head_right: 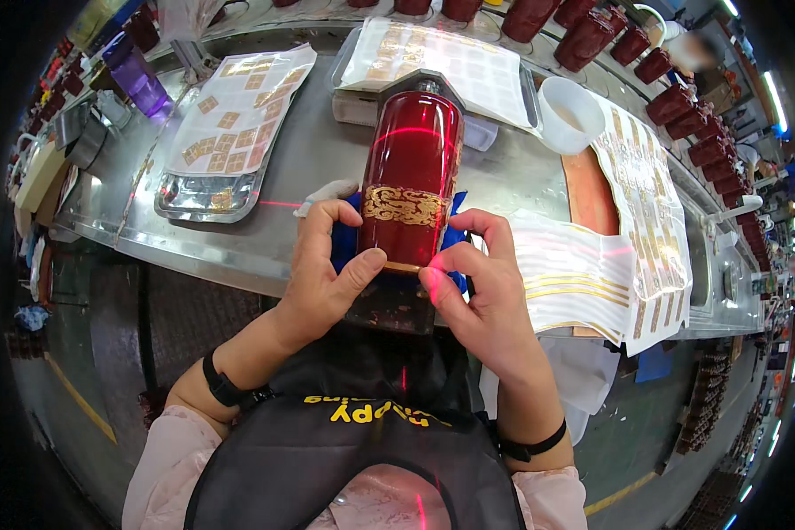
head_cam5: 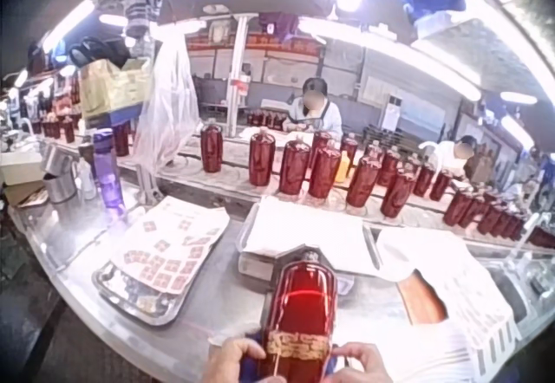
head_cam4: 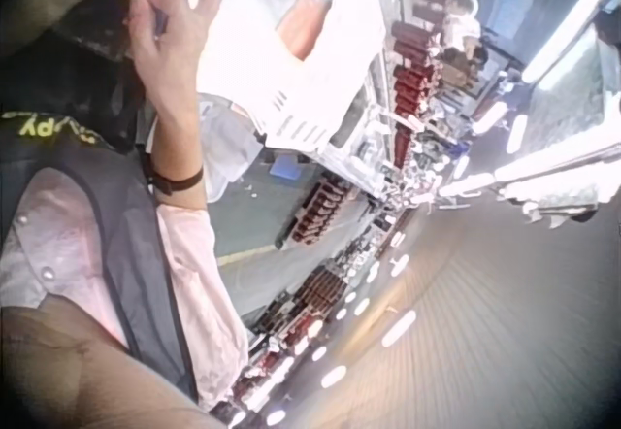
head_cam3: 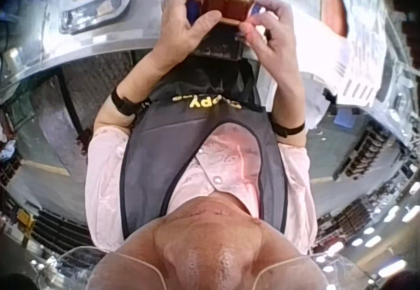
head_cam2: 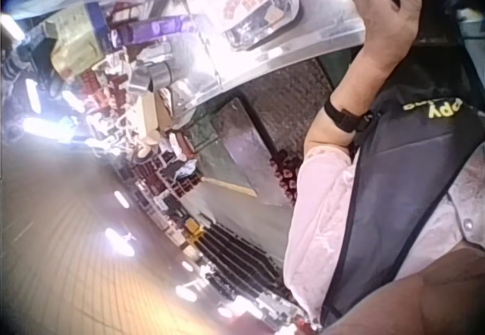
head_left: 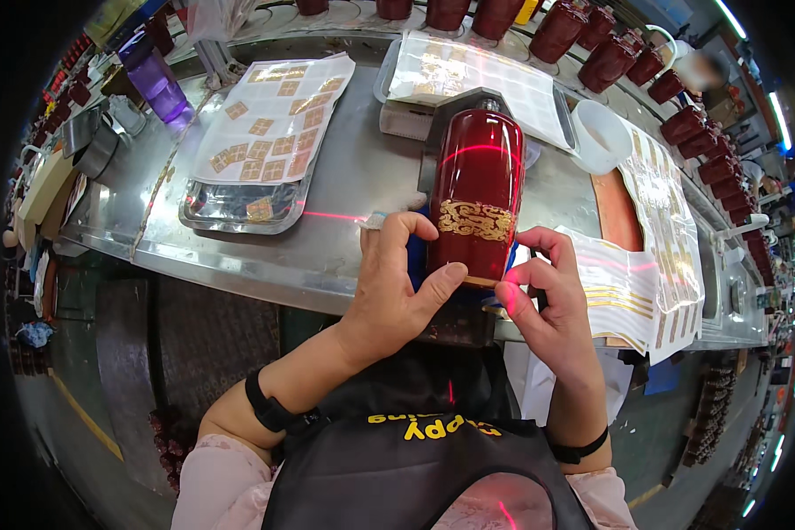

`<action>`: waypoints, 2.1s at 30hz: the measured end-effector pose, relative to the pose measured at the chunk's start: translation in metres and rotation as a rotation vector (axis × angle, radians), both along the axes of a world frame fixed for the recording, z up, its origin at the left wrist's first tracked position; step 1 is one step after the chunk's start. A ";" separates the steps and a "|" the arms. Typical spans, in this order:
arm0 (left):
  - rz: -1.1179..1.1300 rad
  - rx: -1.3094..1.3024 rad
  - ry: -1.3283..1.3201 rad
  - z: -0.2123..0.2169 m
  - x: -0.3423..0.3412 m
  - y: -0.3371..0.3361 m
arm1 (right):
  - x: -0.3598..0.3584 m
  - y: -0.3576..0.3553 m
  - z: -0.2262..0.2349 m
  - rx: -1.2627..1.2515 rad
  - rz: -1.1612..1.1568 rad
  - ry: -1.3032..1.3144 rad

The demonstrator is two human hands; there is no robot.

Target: Applying decorative labels and gold seals to red liquor bottles on a factory assembly line.

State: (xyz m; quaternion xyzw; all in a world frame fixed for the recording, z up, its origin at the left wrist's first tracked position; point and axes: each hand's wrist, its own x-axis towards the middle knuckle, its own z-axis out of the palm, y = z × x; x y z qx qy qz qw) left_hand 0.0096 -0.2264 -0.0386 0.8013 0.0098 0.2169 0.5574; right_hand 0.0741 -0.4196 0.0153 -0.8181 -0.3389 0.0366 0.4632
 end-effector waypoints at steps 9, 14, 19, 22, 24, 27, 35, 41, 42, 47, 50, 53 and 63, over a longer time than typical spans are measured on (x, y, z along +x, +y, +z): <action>-0.015 -0.074 0.052 -0.003 0.001 0.000 | 0.003 -0.003 -0.005 0.023 -0.001 0.047; -0.029 -0.081 0.044 -0.007 0.001 0.002 | 0.004 -0.002 -0.005 0.025 0.004 0.036; -0.052 -0.150 0.006 -0.009 0.003 0.003 | 0.004 -0.001 -0.004 0.026 -0.001 0.036; -0.043 -0.094 0.036 -0.008 0.001 0.002 | 0.003 -0.001 -0.004 0.014 -0.007 0.046; -0.039 -0.096 0.057 -0.007 0.001 0.002 | 0.003 -0.002 -0.004 0.015 -0.005 0.053; -0.044 -0.084 0.040 -0.006 0.001 0.002 | 0.004 -0.002 -0.005 0.022 0.004 0.022; -0.027 -0.057 -0.001 -0.007 0.001 0.001 | 0.004 -0.003 -0.005 0.031 0.009 0.058; -0.026 0.563 -0.595 -0.006 -0.006 0.013 | 0.003 -0.002 -0.007 0.027 -0.001 0.067; -0.066 0.614 -0.630 -0.007 -0.006 0.015 | 0.003 -0.002 -0.007 0.021 -0.007 0.072; -0.120 0.710 -0.728 -0.007 0.000 0.019 | 0.008 -0.009 -0.006 0.052 0.068 0.131; -0.183 0.775 -0.737 -0.003 0.002 0.024 | 0.017 -0.019 -0.003 0.070 0.138 0.357; -0.220 0.857 -0.745 0.003 0.005 0.028 | 0.024 -0.027 -0.003 0.078 0.215 0.450; -0.388 1.004 -0.792 0.023 0.017 0.033 | 0.026 -0.035 -0.013 0.056 0.198 0.456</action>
